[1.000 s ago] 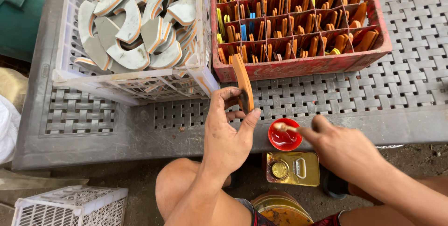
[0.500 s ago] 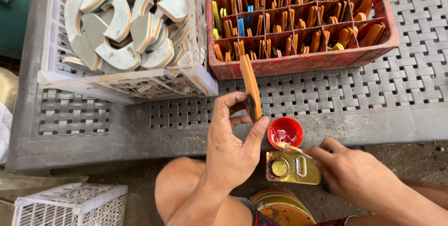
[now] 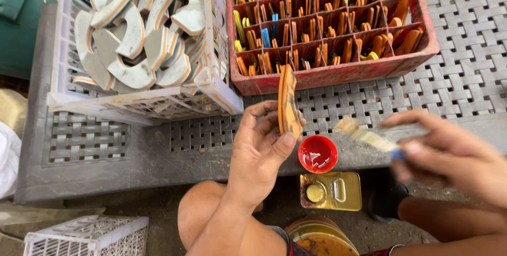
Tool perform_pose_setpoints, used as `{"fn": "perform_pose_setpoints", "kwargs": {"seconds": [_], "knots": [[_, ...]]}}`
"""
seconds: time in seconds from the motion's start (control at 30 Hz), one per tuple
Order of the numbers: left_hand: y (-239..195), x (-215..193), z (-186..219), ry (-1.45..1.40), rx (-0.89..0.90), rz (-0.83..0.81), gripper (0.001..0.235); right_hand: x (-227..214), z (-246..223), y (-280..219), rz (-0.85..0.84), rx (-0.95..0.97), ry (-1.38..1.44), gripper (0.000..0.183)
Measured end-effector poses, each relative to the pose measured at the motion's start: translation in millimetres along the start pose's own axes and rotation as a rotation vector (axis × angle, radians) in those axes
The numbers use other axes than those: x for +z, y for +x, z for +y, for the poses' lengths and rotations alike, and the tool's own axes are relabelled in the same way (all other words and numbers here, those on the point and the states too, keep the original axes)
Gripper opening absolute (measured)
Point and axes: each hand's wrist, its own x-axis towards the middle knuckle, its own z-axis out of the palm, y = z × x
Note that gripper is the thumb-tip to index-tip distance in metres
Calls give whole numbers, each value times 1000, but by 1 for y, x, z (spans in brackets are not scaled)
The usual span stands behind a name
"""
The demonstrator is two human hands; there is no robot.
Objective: The person paints the soles of slipper-like objects using a brush dipped in red liquid. They pick up each slipper from a white crate, apply the coating, and place the finished items into a red crate with dividers.
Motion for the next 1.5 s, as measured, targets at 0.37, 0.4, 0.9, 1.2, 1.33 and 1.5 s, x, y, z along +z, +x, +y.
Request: {"fn": "perform_pose_setpoints", "kwargs": {"seconds": [0.37, 0.4, 0.9, 1.2, 1.33, 1.5], "knots": [[1, 5, -21, -489, -131, -238, 57, 27, -25, 13, 309, -604, -409, 26], [1, 6, -24, -490, -131, -242, 57, 36, -31, 17, 252, -596, -508, 26], [-6, 3, -37, -559, -123, -338, 58, 57, -90, 17, 234, -763, -571, 24], [-9, 3, -36, -550, -86, -336, 61, 66, -83, 9, 198, -933, -569, 25], [-13, 1, -35, -549, -81, -407, 59, 56, -85, 25, 567, -599, -529, 25], [-7, 7, -20, -418, -38, -398, 60, 25, -81, 16, 716, -473, -473, 30]]}}
